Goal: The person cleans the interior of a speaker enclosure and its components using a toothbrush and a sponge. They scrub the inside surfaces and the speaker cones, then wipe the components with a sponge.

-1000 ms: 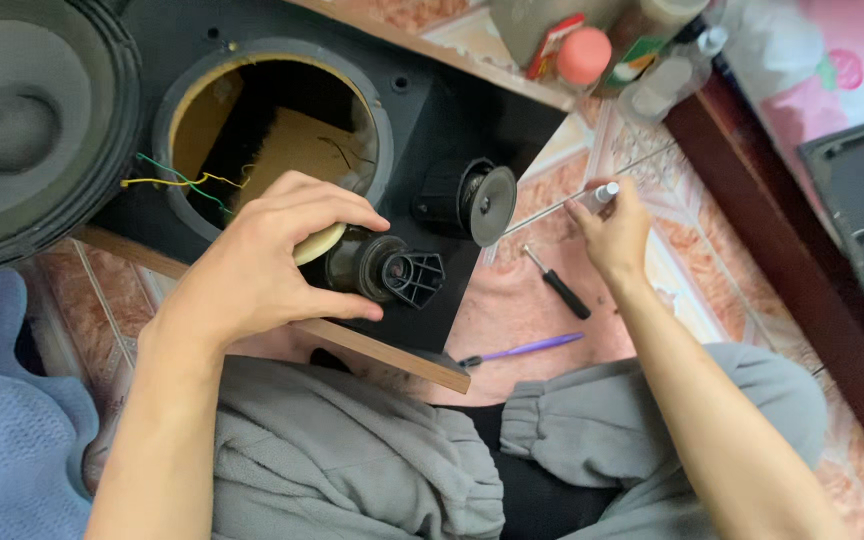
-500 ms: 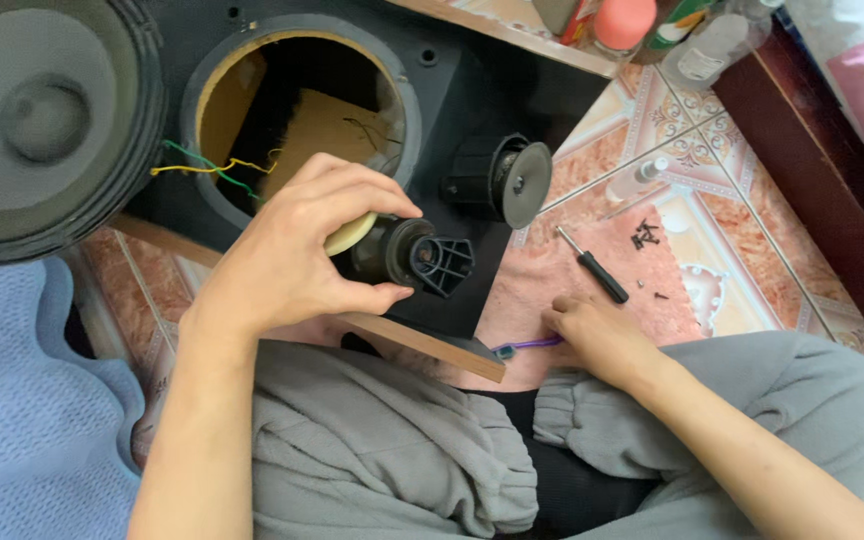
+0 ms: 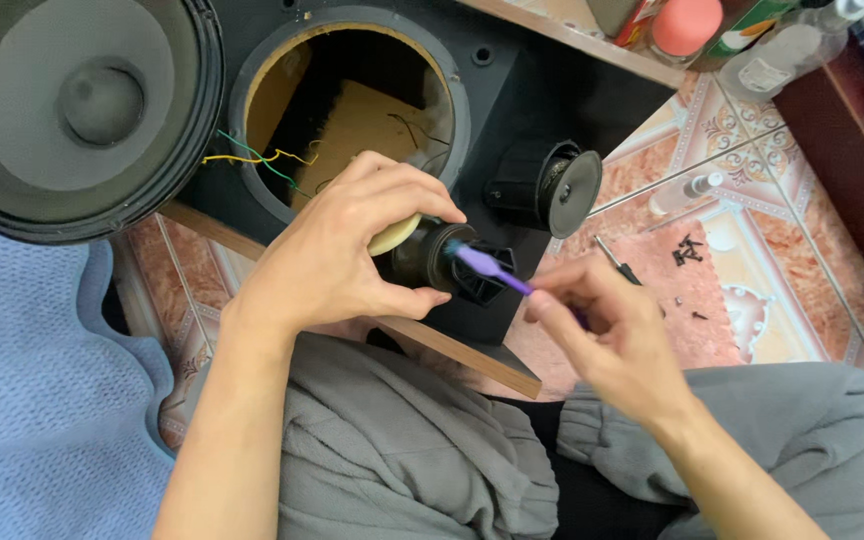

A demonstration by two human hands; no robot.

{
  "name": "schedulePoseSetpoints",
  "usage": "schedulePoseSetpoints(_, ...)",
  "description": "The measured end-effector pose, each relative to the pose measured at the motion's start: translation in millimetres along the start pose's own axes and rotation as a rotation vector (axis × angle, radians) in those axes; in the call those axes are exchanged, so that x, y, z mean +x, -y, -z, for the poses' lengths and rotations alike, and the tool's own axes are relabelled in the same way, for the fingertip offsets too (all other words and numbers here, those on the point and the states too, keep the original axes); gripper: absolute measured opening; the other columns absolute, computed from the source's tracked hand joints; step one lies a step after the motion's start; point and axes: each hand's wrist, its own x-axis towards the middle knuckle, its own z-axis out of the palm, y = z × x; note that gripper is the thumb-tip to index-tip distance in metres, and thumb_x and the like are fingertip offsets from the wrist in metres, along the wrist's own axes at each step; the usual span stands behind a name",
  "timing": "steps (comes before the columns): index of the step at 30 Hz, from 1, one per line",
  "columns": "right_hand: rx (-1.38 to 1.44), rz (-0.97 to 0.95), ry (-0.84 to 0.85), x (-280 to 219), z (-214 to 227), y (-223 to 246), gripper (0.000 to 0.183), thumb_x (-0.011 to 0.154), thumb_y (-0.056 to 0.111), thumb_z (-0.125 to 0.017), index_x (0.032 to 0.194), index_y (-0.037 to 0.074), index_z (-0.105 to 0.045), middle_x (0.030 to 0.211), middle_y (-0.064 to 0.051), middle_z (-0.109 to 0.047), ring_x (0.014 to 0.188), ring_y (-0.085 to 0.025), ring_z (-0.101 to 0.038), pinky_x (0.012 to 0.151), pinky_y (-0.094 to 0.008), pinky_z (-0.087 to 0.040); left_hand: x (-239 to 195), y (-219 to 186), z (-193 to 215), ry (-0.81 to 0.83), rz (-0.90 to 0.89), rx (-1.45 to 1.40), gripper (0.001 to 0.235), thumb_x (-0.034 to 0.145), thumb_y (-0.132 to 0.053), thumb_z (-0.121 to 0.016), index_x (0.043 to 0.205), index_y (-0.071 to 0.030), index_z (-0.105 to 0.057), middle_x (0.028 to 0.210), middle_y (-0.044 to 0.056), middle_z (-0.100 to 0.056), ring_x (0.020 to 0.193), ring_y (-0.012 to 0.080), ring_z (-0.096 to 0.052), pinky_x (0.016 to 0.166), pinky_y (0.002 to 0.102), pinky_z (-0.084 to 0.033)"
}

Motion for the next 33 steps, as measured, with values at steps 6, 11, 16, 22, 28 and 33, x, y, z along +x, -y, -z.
schedulePoseSetpoints(6, -0.04, -0.118, -0.015, -16, -3, -17, 0.01, 0.106, 0.019, -0.079, 0.101, 0.01, -0.08, 0.083, -0.002, -0.081, 0.068, -0.006, -0.067, 0.059, -0.023, -0.05, 2, 2, 1, -0.001, -0.027, -0.015, 0.061, 0.076, -0.023, -0.103, 0.13, -0.015, -0.078, 0.135, 0.004, -0.077, 0.126, 0.0278, -0.061, 0.111, 0.041, -0.052)
schedulePoseSetpoints(11, -0.159, 0.084, -0.11, -15, -17, 2, 0.014, 0.106, 0.015, -0.079, 0.093, 0.012, -0.076, 0.073, 0.006, -0.062, 0.057, -0.005, -0.039, 0.054, -0.027, -0.032, 2, 2, 0, -0.001, -0.009, -0.028, 0.061, 0.077, -0.023, -0.104, 0.131, -0.017, -0.077, 0.134, 0.003, -0.076, 0.126, 0.0261, -0.061, 0.111, 0.04, -0.053)
schedulePoseSetpoints(16, -0.263, 0.083, -0.135, -18, -1, 10, 0.013, 0.106, 0.015, -0.078, 0.093, 0.011, -0.079, 0.065, 0.005, -0.051, 0.055, -0.008, -0.038, 0.053, -0.03, -0.03, 2, 3, 0, -0.01, -0.014, -0.036, 0.06, 0.076, -0.021, -0.104, 0.131, -0.016, -0.078, 0.134, 0.004, -0.077, 0.126, 0.0264, -0.062, 0.112, 0.04, -0.053)
schedulePoseSetpoints(22, -0.274, 0.161, -0.114, -19, 0, 16, 0.013, 0.105, 0.011, -0.079, 0.092, 0.009, -0.076, 0.073, 0.003, -0.068, 0.054, -0.007, -0.043, 0.051, -0.027, -0.033, 2, 4, -1, -0.013, -0.023, -0.036, 0.06, 0.077, -0.021, -0.104, 0.131, -0.015, -0.077, 0.134, 0.004, -0.077, 0.126, 0.0259, -0.062, 0.113, 0.039, -0.053)
schedulePoseSetpoints(28, -0.339, 0.192, -0.17, -17, -3, 21, 0.011, 0.107, 0.01, -0.078, 0.097, 0.006, -0.077, 0.082, 0.002, -0.076, 0.06, -0.008, -0.052, 0.058, -0.027, -0.042, 2, 3, -2, -0.02, -0.037, -0.034, 0.061, 0.076, -0.02, -0.104, 0.131, -0.015, -0.077, 0.134, 0.004, -0.076, 0.126, 0.0265, -0.062, 0.112, 0.039, -0.053)
schedulePoseSetpoints(33, -0.337, 0.131, -0.06, -25, 14, 12, 0.01, 0.103, 0.015, -0.079, 0.093, 0.013, -0.08, 0.068, 0.004, -0.063, 0.057, -0.011, -0.047, 0.057, -0.031, -0.037, 1, 2, 0, -0.017, -0.021, -0.034, 0.061, 0.075, -0.019, -0.104, 0.13, -0.015, -0.078, 0.134, 0.004, -0.076, 0.125, 0.0266, -0.062, 0.111, 0.039, -0.053)
